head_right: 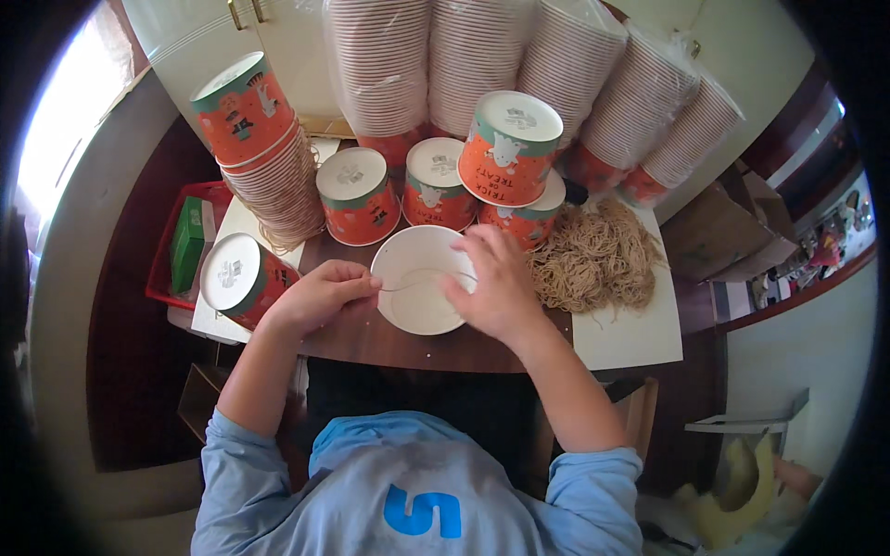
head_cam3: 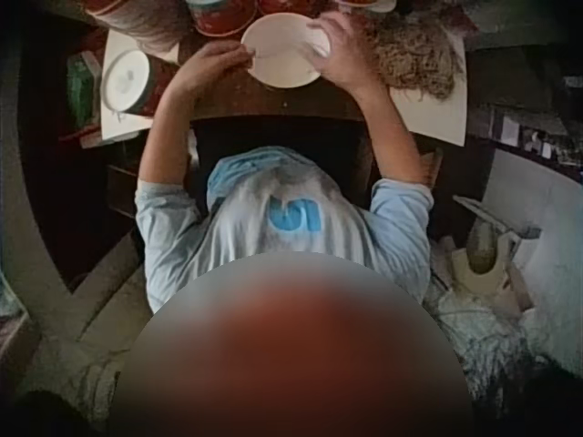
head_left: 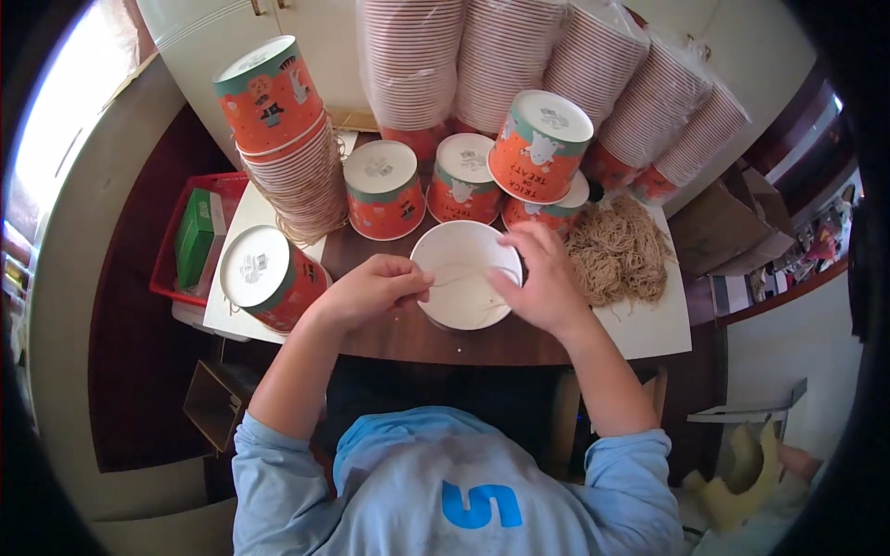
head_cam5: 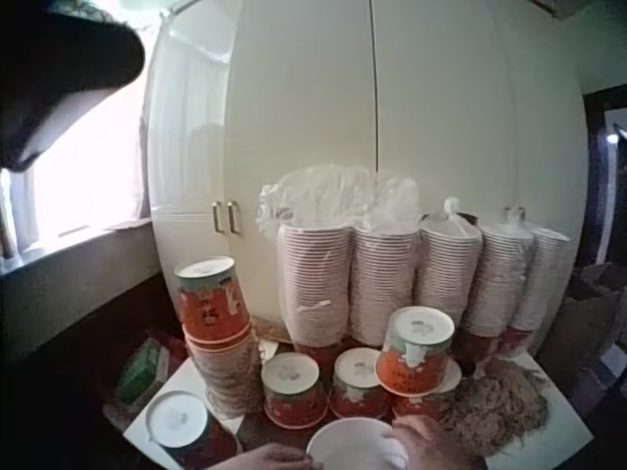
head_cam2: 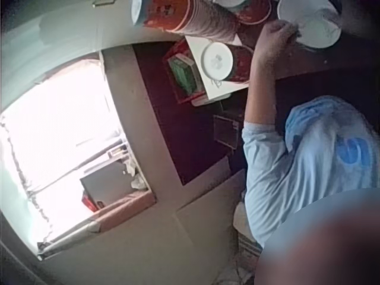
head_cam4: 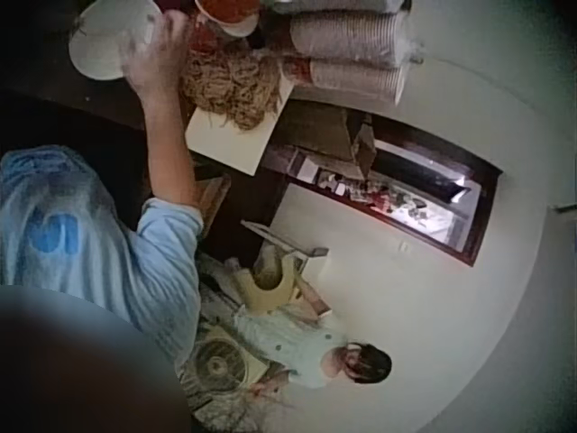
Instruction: The recorder is wrapping rubber bands around paper bowls for packaging or organization.
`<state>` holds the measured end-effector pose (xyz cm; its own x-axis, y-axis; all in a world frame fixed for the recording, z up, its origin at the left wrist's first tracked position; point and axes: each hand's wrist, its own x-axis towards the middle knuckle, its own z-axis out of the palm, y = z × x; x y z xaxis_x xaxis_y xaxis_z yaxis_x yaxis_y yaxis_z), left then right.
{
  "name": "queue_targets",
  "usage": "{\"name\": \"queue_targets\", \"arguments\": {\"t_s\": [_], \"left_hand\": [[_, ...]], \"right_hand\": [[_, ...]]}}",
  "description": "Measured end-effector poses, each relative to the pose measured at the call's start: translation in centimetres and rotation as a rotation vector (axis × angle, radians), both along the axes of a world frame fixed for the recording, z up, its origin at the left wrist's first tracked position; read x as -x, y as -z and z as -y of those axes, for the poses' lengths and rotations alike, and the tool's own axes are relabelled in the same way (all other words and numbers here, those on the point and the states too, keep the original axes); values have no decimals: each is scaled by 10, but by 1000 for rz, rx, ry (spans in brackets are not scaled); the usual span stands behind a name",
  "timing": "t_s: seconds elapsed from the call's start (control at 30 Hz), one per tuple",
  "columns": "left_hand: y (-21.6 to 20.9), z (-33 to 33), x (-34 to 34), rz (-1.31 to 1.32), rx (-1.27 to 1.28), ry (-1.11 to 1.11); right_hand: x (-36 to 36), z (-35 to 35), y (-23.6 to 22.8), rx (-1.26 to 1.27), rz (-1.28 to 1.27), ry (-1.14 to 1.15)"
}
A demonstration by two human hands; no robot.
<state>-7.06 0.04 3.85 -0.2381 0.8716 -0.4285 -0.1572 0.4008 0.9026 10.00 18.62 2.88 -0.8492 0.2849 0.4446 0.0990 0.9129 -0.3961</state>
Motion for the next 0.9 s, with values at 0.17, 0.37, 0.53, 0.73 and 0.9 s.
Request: {"name": "queue_targets", "arguments": {"t_s": [0.17,0.37,0.53,0.73,0.9], "left_hand": [[5,-20,-8,-41,-116,121],[13,-17,-4,138,-9,8],[16,-7,-3,400,-91,-7],[24,-7,-13,347,-128,-62],[25,-3,-22,266,-164,-126]], "right_hand": [[26,42,6,1115,55,-414],[25,49,11,934,167,-283],[16,45,8,676,128,-137],[8,44,15,537,-62,-167],[4,41,13,626,48,-169]]}}
